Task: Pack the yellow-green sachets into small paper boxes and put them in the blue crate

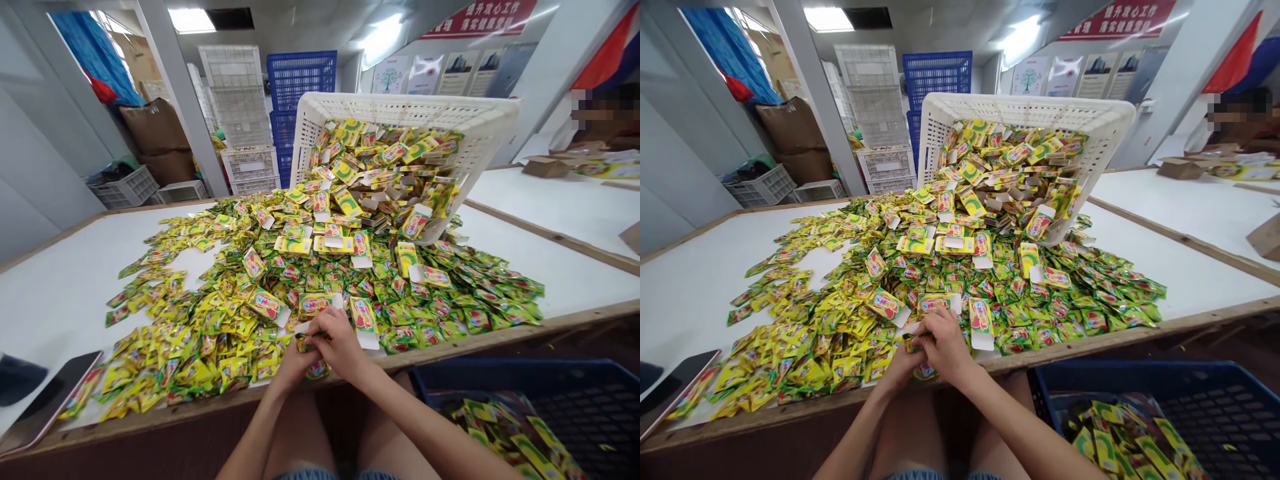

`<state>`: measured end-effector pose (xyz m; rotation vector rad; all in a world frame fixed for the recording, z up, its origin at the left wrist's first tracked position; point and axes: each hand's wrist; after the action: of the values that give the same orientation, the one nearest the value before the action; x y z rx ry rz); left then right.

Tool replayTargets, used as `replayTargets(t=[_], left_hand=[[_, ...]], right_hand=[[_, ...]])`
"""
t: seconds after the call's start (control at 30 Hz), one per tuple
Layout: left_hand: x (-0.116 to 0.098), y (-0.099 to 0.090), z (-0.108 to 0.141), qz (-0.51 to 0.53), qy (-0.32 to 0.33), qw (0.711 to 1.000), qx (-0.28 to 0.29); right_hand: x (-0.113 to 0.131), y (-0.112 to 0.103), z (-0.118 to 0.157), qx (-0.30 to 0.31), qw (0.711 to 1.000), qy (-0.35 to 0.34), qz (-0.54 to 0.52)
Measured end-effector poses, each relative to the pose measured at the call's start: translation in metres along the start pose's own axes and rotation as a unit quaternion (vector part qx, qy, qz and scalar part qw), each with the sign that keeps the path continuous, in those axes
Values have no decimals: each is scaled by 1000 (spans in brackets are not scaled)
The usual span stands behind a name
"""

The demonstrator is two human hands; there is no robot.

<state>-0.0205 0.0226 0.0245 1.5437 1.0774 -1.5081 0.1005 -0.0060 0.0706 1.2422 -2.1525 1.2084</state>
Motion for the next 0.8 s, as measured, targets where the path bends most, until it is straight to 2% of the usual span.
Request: replayTargets(t=[0.17,0.3,0.37,0.47,0.57,0.67,0.8], left_hand=[[6,0,-2,44,-4,999,3],[3,0,0,34,19,999,22],[2,0,3,33,23,999,13],[5,0,13,45,33,998,-38],[11,-3,22,25,57,994,-90],[12,-10,25,-51,68,992,-98],[1,-16,19,-102,82,989,-69]], right_hand=[[0,-12,10,30,997,0,74],[-3,-16,18,57,998,31,15],[-7,-13,24,39,994,73,-67],[-14,-6,35,-28,975,128,-177],[-18,1,44,-61,973,131,-182],[-20,1,42,-21,987,96,-130],[-19,-3,30,38,993,59,-92]])
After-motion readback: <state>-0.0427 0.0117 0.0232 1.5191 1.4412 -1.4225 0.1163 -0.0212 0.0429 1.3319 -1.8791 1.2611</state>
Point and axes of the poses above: each hand's wrist, its own z-axis away from the middle knuckle, its own y-axis out of the palm, x = y × z, and after that the axes turned 6 degrees about -z, right-handed
